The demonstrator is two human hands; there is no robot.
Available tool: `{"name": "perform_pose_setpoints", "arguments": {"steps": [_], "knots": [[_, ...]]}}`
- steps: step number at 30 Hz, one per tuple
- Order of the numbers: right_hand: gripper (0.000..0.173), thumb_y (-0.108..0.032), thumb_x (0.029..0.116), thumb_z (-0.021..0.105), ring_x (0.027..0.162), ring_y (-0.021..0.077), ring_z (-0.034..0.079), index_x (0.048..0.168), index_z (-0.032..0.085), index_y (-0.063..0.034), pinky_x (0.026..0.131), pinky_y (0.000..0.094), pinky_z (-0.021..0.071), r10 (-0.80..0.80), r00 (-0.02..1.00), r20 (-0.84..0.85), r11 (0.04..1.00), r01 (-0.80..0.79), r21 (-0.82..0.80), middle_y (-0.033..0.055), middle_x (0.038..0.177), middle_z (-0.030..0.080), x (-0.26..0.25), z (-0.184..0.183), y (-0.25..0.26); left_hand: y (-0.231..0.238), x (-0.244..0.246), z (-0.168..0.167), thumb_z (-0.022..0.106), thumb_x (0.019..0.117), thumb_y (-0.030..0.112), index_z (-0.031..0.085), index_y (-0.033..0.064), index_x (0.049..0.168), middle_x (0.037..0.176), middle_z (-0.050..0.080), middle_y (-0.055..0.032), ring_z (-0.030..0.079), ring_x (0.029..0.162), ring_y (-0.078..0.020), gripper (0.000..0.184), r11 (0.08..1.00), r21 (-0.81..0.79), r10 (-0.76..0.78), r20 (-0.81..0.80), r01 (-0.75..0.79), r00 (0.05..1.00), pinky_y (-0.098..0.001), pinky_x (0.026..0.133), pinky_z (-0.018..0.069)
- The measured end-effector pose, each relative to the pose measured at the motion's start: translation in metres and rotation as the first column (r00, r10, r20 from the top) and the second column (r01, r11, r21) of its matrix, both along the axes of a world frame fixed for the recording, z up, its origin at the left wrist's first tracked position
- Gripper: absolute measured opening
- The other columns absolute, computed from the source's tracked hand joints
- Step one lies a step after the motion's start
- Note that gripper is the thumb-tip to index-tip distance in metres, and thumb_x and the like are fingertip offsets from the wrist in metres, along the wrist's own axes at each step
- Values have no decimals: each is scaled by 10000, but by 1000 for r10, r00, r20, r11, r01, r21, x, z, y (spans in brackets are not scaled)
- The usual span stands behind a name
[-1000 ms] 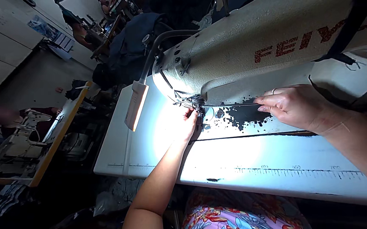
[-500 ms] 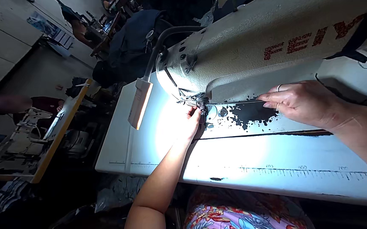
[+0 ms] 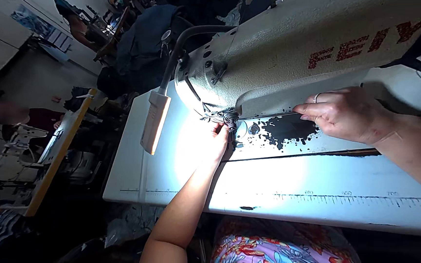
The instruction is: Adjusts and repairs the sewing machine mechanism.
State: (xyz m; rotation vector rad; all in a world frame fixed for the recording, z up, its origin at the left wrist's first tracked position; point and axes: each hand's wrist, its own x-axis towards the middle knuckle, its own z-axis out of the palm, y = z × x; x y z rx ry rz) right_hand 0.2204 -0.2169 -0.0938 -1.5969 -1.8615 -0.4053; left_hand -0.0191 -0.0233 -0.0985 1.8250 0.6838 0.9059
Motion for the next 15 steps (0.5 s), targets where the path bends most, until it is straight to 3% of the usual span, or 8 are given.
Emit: {"name": "perform_pose_setpoints", "arguments": {"steps": [7,11,15], "knots": [[286,-43,975,463,595,387,627,1005,743,9,492,495,463,-60,994,90,992,50,114,200,756,639,-9,-3,-4,5,-1,-3,655,938,-26,691,23,898,796,695,25,650,766,-6,73,997,74,2,-4,-2,1000,-206,760,551],[280,-25,971,471,619,401,638,1018,745,7,513,506,473,-69,994,90,990,57,132,210,772,646,-8,-4,-3,7,-1,-4,653,925,-53,693,32,915,815,709,34,663,789,-9,95,999,38,-39,43,38,998,-209,786,561],[272,-23,980,482,668,415,657,1028,749,-4,556,525,480,-75,993,89,990,63,129,224,814,665,-7,2,-1,8,-7,-3,685,899,-33,674,46,876,755,680,43,641,719,-2,83,1000,2,3,-21,-3,1000,-194,716,549]]}}
